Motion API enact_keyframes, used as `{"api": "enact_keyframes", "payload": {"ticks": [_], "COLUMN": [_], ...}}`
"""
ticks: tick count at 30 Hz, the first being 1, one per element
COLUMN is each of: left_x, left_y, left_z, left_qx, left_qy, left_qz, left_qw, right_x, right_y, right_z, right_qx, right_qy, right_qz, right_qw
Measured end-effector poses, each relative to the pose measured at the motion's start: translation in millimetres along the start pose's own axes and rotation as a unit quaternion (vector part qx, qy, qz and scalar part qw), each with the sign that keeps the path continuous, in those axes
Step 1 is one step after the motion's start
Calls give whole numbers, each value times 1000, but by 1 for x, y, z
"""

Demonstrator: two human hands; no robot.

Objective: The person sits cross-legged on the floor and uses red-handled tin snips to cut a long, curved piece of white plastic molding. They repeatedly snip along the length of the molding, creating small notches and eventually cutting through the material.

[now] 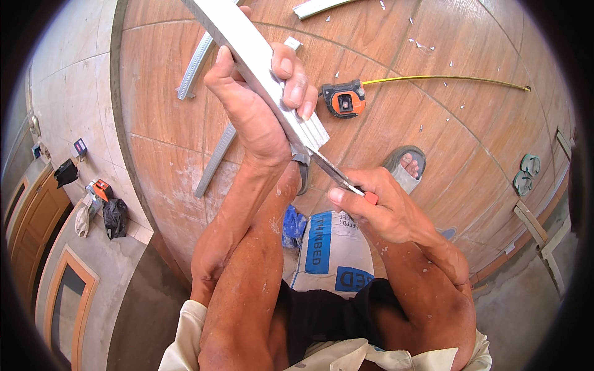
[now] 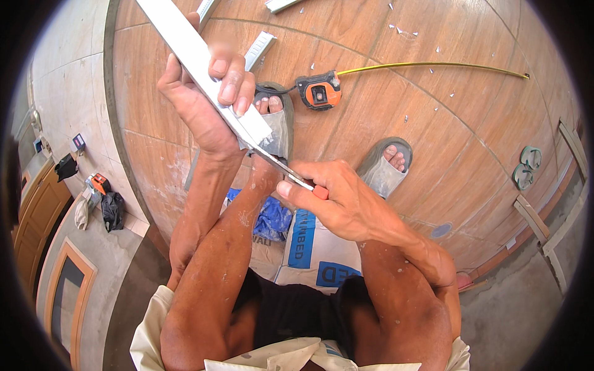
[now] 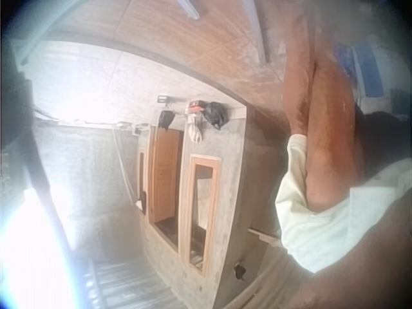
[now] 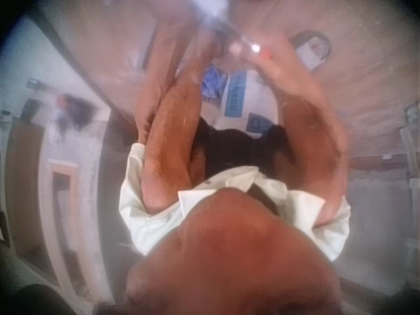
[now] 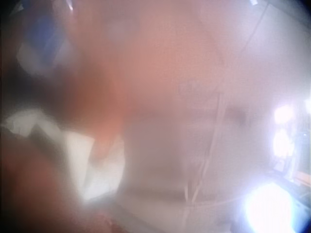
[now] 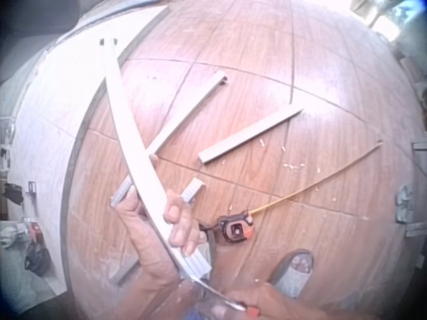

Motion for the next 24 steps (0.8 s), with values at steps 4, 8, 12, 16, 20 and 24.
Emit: {"api": "enact_keyframes", "payload": {"ticks": [4,8,12,16,20,24], "left_x": [-1,-6,-15,-9,-9,-14], "left_y": [1,0,-1,-1,-2,-3], "left_z": [0,-3,-5,-7,-7,-8], "left_qx": [5,8,5,52,53,13], "left_qy": [-5,-2,30,29,31,29], "left_qz": [-2,8,-11,10,47,24], "left_qw": [1000,1000,999,998,997,999], "right_x": [1,0,0,-1,-1,-1], "right_y": [-1,4,1,4,9,14], "right_z": [0,-1,-2,-3,-3,-3], "right_qx": [16,0,-22,-26,-21,-11], "right_qy": [3,5,0,1,10,13], "right_qz": [-31,-21,2,15,4,-3], "right_qw": [999,1000,1000,1000,1000,1000]}}
Point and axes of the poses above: each hand's wrist, its own z-axis towards the middle knuckle, its own x-axis out of the back of the hand, y = z × x, the point moved 2 cm from there along z, towards the middle knuckle, and after that the axes turned 3 degrees about x, right-handed, at the moved point
